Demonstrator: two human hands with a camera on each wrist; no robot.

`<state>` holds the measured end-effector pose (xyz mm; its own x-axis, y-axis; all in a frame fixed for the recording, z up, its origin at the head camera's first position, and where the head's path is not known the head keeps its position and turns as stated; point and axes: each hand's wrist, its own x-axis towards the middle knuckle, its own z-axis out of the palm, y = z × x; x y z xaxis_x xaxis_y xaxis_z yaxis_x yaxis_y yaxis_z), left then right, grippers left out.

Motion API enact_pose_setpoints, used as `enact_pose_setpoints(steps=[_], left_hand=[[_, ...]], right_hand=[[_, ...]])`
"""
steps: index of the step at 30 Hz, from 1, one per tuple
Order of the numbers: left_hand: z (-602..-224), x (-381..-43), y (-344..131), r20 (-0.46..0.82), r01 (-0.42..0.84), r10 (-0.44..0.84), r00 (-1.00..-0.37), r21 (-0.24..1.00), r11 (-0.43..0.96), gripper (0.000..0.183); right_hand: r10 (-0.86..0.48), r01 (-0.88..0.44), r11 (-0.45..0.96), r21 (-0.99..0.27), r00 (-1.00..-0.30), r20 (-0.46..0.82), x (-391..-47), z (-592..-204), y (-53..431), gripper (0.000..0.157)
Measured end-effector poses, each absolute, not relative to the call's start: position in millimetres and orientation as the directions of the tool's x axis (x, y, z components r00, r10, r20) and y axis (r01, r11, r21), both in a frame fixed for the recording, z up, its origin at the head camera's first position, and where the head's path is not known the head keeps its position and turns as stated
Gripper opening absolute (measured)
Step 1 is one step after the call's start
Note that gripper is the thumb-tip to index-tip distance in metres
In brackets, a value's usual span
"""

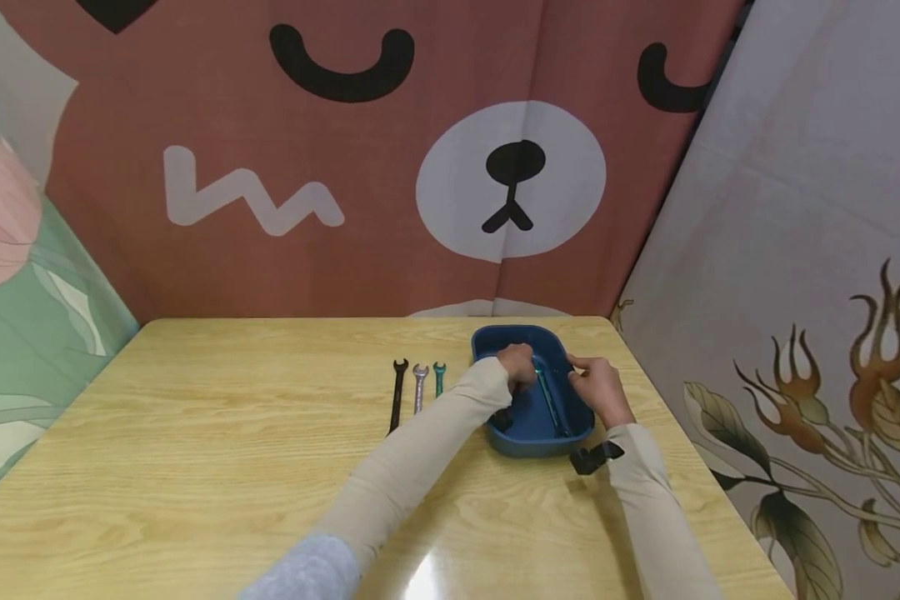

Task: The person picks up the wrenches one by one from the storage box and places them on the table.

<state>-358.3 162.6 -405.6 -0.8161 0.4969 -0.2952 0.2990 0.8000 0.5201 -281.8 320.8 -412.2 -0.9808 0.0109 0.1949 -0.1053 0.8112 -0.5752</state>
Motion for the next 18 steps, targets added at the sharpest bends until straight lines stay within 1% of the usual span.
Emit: enact_pose_setpoints(steps=[3,6,9,14,18], left_hand=[[-400.1,-355.5,162.3,-0.305,0.294,0.498,-0.812,0.524,0.799,0.011],[-395.4,-352.3,162.9,-0.305,0.270,0.483,-0.821,0.538,0.799,0.021],[-394.0,-350.0,164.0,-0.288,0.255,0.469,-0.835,0.552,0.794,0.024],[-395.7,-347.9,163.6,-0.243,0.280,0.467,-0.850,0.542,0.792,0.015],[-391.8,-342.4,159.3,-0.211,0.316,0.475,-0.854,0.514,0.797,0.018]], right_hand=[[0.018,-0.093,0.819,-0.567,-0.982,0.186,-282.3,-411.8,320.3,0.041],[0.020,-0.089,0.821,-0.565,-0.983,0.184,-283.9,-413.1,321.8,0.041],[0.018,-0.092,0.825,-0.558,-0.982,0.188,-285.0,-414.6,323.1,0.041],[0.019,-0.084,0.825,-0.558,-0.984,0.176,-284.2,-415.8,322.9,0.041],[0.019,-0.081,0.826,-0.559,-0.985,0.170,-283.5,-415.7,322.1,0.041]])
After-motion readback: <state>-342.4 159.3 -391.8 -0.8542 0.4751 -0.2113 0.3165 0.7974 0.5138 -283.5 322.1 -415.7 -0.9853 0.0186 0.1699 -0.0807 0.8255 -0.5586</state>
